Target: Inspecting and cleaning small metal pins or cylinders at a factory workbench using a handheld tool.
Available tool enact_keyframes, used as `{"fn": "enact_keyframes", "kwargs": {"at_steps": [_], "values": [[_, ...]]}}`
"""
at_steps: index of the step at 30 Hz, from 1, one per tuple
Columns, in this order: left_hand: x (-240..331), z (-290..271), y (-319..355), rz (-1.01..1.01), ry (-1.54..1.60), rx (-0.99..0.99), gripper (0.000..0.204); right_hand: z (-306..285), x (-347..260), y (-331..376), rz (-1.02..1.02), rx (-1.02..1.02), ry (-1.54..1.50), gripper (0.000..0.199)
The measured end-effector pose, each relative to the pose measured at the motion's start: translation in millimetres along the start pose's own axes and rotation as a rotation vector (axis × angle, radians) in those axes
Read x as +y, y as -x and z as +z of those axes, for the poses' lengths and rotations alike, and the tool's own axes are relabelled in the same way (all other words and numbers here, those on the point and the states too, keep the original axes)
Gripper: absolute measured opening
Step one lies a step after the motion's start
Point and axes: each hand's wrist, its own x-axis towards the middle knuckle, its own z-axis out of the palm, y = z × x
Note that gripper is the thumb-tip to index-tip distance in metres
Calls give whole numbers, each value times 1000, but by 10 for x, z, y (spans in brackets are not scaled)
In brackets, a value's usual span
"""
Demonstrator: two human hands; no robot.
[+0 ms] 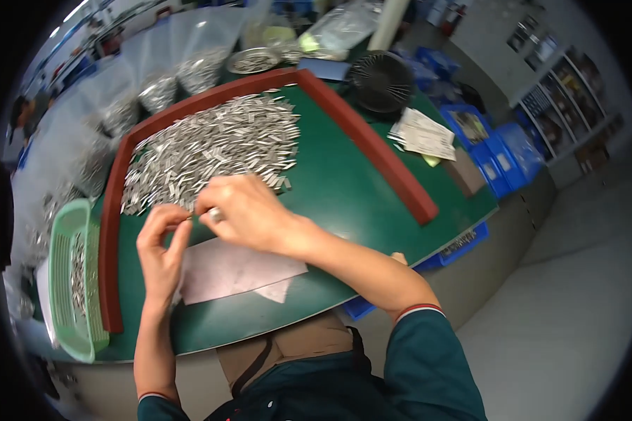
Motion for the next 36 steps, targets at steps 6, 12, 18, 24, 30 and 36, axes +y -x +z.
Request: {"fn": "enact_keyframes", "kwargs": {"at_steps": [6, 12, 18, 24, 30, 36], "values": [[267, 263, -57, -39, 26, -221, 8, -660, -248, 563, 59, 39, 123, 9], [511, 1265, -576, 260, 147, -549, 7, -1402, -73, 1443, 517, 395, 275, 7], [501, 2370, -1035, 576, 187, -740, 13, -1553, 232, 1718, 690, 591, 325, 9], [462, 2779, -1103, 567, 204, -767, 7, -1523, 524, 1781, 642, 626, 477, 8], [417, 2835, -1152, 485, 217, -899, 7, -1515, 561, 1745, 686, 600, 513, 7], [454, 2801, -1173, 408, 264, -910, 9, -1503, 533, 1691, 771, 604, 480, 7]]}}
